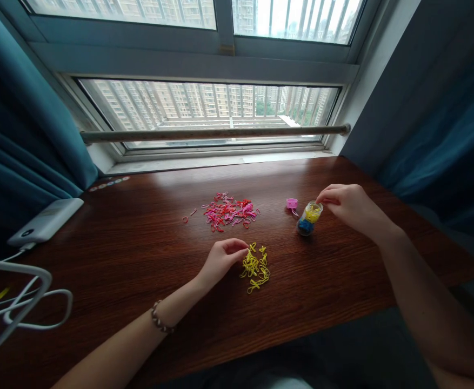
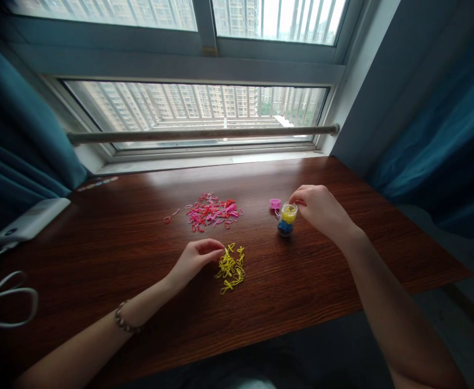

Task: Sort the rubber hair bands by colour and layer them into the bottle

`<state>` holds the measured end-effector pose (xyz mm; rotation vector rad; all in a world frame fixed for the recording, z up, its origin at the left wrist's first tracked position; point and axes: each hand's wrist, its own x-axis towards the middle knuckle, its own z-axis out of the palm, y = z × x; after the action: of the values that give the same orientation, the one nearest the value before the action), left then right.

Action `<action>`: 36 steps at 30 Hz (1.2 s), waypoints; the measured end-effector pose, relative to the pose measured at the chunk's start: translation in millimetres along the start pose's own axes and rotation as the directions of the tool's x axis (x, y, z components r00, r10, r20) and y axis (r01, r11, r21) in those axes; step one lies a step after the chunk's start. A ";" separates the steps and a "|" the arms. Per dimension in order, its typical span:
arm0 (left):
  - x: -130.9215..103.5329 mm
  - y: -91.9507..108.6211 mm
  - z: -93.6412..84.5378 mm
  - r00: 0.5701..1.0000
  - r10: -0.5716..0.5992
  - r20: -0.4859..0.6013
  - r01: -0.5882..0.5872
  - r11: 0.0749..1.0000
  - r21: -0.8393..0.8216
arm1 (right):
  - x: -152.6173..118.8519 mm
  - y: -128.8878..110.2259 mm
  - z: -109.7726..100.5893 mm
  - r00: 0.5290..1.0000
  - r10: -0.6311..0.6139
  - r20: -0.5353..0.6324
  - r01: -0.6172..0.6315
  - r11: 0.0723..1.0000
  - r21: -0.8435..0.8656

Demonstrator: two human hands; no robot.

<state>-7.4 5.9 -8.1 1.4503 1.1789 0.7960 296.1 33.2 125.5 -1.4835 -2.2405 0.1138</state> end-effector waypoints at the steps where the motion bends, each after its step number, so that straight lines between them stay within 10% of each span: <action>1: 1.3 -1.2 -2.5 0.999 0.045 -0.025 -0.043 0.997 0.069 | -4.8 -3.8 1.2 0.999 -0.008 -0.033 0.008 1.000 0.020; 4: 5.7 -5.0 -11.6 0.976 0.216 0.012 -0.208 0.921 0.329 | -22.5 -20.2 13.5 0.997 -0.038 -0.065 0.048 0.988 0.146; 10: 15.7 -2.3 -19.7 0.852 0.245 0.462 -0.465 0.759 0.456 | -57.3 -52.7 61.4 0.990 -0.081 0.114 0.034 0.930 0.366; 22: 13.1 -3.3 -14.3 0.859 0.283 0.428 -0.501 0.640 0.583 | -79.2 -63.0 99.3 0.980 -0.043 0.193 -0.055 0.878 0.475; 29: 5.6 12.0 -9.0 0.975 0.137 0.177 -0.158 0.981 0.111 | -70.5 -79.7 113.0 0.994 -0.028 0.103 -0.032 0.840 0.542; 36: -3.3 16.4 -0.8 0.958 -0.153 0.244 0.222 0.933 -0.284 | -49.8 -99.1 133.5 0.998 -0.027 0.056 -0.015 0.765 0.643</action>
<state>-5.1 3.7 8.4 1.1151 0.9603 0.6362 173.0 -29.4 20.4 -1.0882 -1.9421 0.8536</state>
